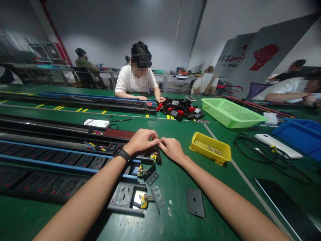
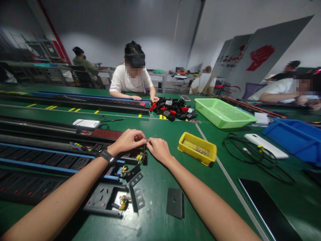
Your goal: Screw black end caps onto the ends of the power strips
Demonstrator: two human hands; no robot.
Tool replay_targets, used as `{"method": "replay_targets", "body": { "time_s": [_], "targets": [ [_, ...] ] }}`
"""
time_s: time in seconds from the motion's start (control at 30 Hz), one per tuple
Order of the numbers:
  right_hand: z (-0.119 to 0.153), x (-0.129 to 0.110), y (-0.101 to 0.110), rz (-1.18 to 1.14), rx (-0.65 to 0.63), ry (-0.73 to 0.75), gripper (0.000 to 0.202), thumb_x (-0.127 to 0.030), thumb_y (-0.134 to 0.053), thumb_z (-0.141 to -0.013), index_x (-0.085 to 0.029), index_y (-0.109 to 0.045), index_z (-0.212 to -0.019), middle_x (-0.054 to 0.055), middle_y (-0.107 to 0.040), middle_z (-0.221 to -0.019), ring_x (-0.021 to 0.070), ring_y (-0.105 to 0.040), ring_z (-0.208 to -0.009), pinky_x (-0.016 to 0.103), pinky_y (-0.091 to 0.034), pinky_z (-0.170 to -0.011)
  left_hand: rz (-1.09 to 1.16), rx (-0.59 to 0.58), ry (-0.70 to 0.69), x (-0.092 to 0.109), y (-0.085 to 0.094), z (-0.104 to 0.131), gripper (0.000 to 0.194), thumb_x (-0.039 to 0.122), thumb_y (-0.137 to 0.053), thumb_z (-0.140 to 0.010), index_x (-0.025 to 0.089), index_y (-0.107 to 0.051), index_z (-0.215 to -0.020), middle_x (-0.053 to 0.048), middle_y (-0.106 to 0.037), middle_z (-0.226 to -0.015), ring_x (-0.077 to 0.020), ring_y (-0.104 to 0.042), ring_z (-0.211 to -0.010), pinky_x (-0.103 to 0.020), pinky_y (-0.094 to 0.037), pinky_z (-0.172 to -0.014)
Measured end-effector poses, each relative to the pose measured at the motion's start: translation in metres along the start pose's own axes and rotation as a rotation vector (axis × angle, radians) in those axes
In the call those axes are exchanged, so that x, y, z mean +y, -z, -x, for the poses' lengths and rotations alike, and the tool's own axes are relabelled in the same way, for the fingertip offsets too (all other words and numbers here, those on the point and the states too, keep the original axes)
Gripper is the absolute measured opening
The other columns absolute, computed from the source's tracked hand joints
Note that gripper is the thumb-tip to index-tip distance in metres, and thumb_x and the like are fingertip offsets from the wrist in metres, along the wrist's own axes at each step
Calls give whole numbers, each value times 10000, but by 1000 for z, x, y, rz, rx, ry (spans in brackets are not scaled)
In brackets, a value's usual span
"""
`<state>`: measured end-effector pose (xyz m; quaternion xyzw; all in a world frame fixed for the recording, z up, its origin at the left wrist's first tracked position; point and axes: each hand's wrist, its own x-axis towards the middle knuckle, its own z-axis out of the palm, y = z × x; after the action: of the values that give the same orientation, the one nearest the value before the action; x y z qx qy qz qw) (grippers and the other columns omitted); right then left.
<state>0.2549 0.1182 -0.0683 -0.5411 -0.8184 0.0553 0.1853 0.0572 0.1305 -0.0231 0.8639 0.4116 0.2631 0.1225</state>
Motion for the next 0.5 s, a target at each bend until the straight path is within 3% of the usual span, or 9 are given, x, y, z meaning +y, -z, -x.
{"method": "replay_targets", "body": {
  "time_s": [0.1, 0.33, 0.5],
  "targets": [
    [1, 0, -1, -52, 48, 17, 233, -357, -531, -1015, -243, -715, -931, 40, -779, -891, 198, -700, -799, 263, -324, -630, 8, 20, -5, 1, 0, 0, 178, 353, -665, -903, 200, -753, -887, -5, -754, -818, -140, -656, -697, -236, -402, -639],
    [2, 4, -4, -212, 163, 58, 213, -353, -557, -1000, -233, -664, -1140, -9, -701, -738, 170, -638, -661, 250, -341, -622, -25, 49, -29, 1, -1, 1, 92, 262, -666, -873, 200, -728, -902, -4, -727, -833, -142, -623, -699, -242, -406, -649],
    [3, 4, -5, -175, 144, 83, 196, -329, -553, -1000, -227, -678, -1112, 3, -720, -769, 171, -643, -676, 255, -333, -622, -85, 86, -35, 2, 0, 1, 111, 282, -660, -877, 192, -725, -887, -19, -667, -824, -159, -596, -741, -255, -402, -671]
  ]
}}
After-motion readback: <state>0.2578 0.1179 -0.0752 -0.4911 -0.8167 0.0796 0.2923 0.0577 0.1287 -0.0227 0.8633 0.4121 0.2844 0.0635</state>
